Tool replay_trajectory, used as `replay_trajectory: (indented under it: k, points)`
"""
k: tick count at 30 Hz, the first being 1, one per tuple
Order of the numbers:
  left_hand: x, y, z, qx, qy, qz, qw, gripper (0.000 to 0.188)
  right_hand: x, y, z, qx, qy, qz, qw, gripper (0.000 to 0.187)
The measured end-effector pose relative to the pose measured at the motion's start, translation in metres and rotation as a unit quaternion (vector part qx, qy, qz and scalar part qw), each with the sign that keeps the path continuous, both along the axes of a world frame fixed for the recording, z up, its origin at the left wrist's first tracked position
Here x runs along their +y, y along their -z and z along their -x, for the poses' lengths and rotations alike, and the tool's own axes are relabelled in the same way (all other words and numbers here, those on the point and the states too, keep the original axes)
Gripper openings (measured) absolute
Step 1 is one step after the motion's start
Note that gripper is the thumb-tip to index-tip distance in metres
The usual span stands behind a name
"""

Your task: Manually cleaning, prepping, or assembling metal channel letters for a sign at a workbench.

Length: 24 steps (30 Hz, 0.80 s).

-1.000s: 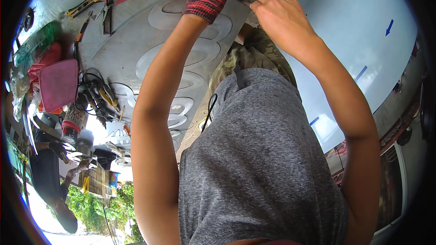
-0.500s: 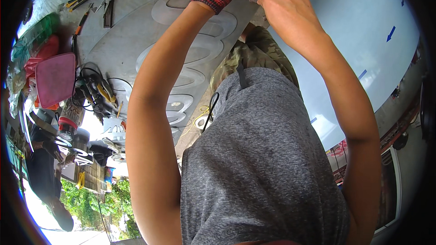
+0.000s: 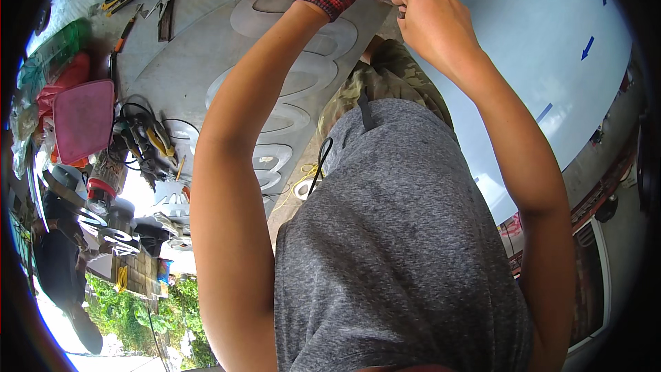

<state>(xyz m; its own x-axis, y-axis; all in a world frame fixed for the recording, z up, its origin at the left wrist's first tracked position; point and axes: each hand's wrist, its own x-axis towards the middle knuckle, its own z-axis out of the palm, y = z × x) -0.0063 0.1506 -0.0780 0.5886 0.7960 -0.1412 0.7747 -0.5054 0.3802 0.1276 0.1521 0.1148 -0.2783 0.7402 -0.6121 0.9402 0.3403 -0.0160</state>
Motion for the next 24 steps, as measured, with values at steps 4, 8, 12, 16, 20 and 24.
replay_trajectory:
  k: [4, 8, 12, 16, 20, 24]
  points:
    - [-0.003, 0.014, 0.003, -0.022, 0.005, -0.031, 0.999, 0.026, 0.013, 0.001, -0.006, 0.009, -0.08, 0.017, 0.997, 0.026]
    - [-0.005, 0.016, 0.002, -0.112, -0.034, -0.045, 0.992, 0.021, 0.02, -0.007, 0.004, -0.031, -0.195, 0.027, 0.98, 0.028]
    - [-0.014, 0.014, 0.006, -0.143, -0.069, -0.113, 0.981, 0.022, 0.021, -0.007, 0.006, -0.07, -0.238, 0.05, 0.967, 0.028]
    - [-0.005, 0.005, 0.004, -0.075, -0.036, -0.042, 0.996, 0.023, 0.009, 0.003, -0.009, 0.039, -0.119, 0.005, 0.992, 0.016]
    - [-0.007, 0.026, -0.003, -0.08, -0.047, -0.037, 0.995, 0.021, 0.011, 0.004, -0.002, -0.015, -0.066, 0.019, 0.998, 0.025]
    - [-0.004, 0.006, -0.006, -0.167, -0.065, 0.012, 0.984, 0.018, 0.014, -0.001, -0.009, 0.014, -0.059, 0.019, 0.998, 0.025]
